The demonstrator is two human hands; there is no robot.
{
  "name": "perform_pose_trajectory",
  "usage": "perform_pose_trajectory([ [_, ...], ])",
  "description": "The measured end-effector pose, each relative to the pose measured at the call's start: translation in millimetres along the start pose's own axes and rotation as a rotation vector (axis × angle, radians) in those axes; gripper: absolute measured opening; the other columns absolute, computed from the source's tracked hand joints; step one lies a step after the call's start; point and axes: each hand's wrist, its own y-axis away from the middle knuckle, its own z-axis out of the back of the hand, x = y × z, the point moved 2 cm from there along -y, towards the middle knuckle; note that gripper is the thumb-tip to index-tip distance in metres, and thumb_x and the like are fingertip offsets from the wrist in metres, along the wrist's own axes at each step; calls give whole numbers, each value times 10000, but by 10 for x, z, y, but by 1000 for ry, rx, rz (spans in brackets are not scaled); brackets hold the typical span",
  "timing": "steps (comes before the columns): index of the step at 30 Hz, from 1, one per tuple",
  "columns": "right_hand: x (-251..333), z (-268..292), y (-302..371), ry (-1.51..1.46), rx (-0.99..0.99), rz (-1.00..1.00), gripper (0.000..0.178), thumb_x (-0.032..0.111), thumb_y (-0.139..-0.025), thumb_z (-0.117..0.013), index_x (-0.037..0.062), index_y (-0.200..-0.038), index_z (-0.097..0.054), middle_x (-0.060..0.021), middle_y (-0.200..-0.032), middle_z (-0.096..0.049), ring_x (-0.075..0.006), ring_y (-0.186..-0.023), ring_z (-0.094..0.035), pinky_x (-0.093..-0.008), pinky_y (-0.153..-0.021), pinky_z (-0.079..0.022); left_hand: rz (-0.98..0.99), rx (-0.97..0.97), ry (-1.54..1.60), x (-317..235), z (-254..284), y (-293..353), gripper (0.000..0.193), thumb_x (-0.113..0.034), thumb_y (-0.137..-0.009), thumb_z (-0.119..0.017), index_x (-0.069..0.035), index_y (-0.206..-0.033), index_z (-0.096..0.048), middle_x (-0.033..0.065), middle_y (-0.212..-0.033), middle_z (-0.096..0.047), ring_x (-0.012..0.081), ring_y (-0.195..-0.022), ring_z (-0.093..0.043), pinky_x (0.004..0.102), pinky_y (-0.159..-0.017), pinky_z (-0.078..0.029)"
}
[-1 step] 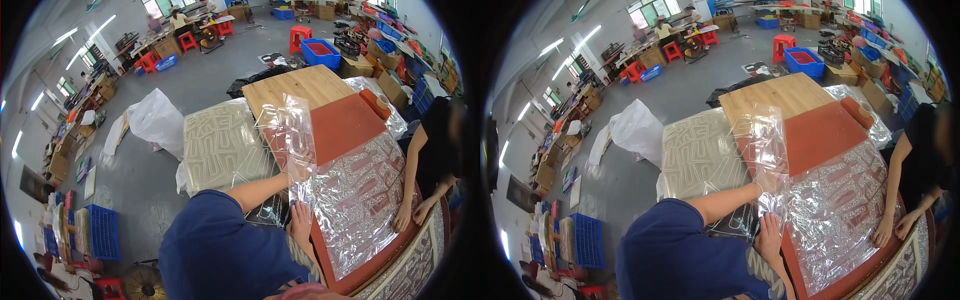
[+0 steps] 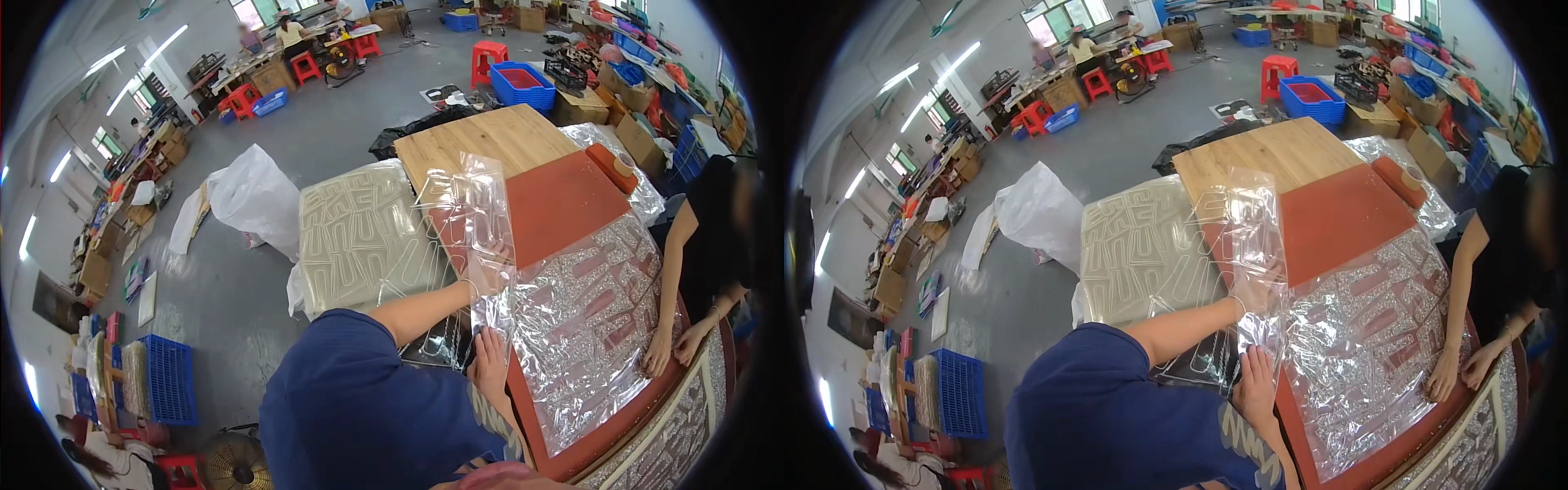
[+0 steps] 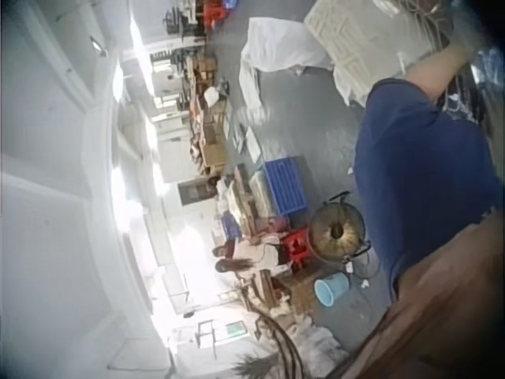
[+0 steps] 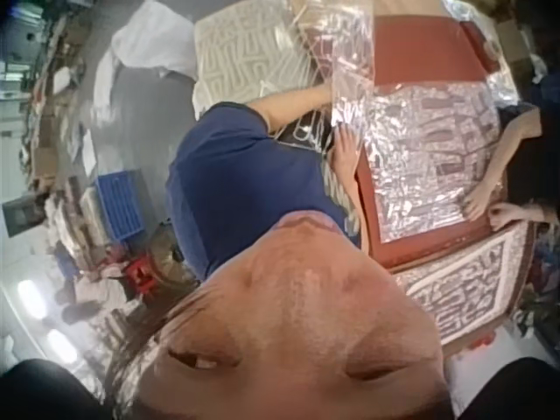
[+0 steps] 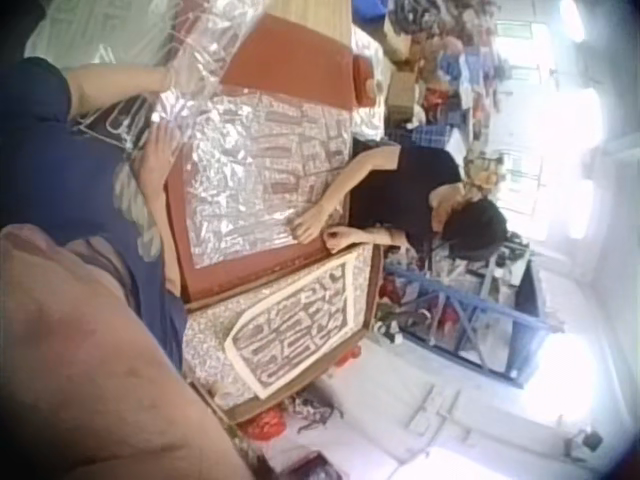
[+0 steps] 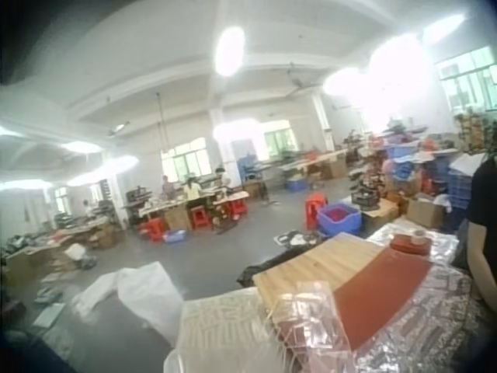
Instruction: The recorder and a collaborator prepare shoe upper components by applying adhesive and placing them into a glitter-filled frame for finishing.
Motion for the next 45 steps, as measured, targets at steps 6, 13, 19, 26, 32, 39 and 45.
perform_pose_trajectory([
  [6, 42, 72, -83, -24, -9, 21, 542, -52, -711, -531, -66, -1249, -465, -257, -1324, -459, -424, -1267, -412, -544, -1083, -285, -5, -207, 121, 122, -101, -84, 600, -425, -917, -387, -23, -1359, -431, 185, -1467, -340, 296, -1390, -270, 508, -1126, -152],
  [13, 47, 63, -94, -32, -18, 3, 484, -41, -746, -546, -63, -1226, -488, -252, -1297, -486, -417, -1246, -440, -535, -1073, -306, 24, -207, -33, 171, -238, -120, 605, -442, -926, -333, -64, -1394, -404, 126, -1490, -328, 251, -1396, -261, 512, -1137, -85],
  [19, 47, 75, -58, -37, -29, 2, 483, -50, -739, -556, -61, -1218, -496, -251, -1291, -492, -413, -1236, -451, -527, -1068, -315, -53, -211, 33, 76, -82, -39, 542, -397, -900, -398, -82, -1332, -487, 145, -1447, -387, 308, -1381, -284, 552, -1110, -155],
  [26, 113, 117, -107, -15, -22, -14, 492, -44, -741, -573, -60, -1226, -492, -240, -1294, -494, -406, -1238, -452, -524, -1066, -318, -15, -214, 102, 123, -175, -93, 608, -449, -919, -344, -70, -1390, -415, 113, -1463, -372, 296, -1368, -301, 500, -1142, -99],
  [32, 85, 87, -90, -20, -17, -13, 459, -21, -748, -582, -64, -1200, -516, -242, -1283, -503, -406, -1231, -460, -519, -1060, -326, -3, -332, 81, 198, -297, -102, 604, -458, -917, -365, -55, -1359, -455, 124, -1422, -422, 302, -1340, -343, 493, -1138, -121],
  [39, 87, 112, -98, -32, -28, -20, 458, -13, -755, -582, -62, -1205, -513, -245, -1278, -505, -408, -1231, -458, -512, -1063, -324, -32, -204, -16, 97, -106, -61, 612, -461, -920, -338, -75, -1388, -418, 113, -1443, -399, 307, -1348, -326, 551, -1122, -88],
  [45, 84, 109, -89, -54, -41, -19, 459, -7, -770, -583, -51, -1221, -505, -239, -1285, -501, -405, -1230, -460, -512, -1060, -328, 66, -138, 14, 93, -96, -55, 594, -461, -924, -322, -128, -1410, -397, 82, -1488, -340, 325, -1381, -260, 598, -1104, -47],
])
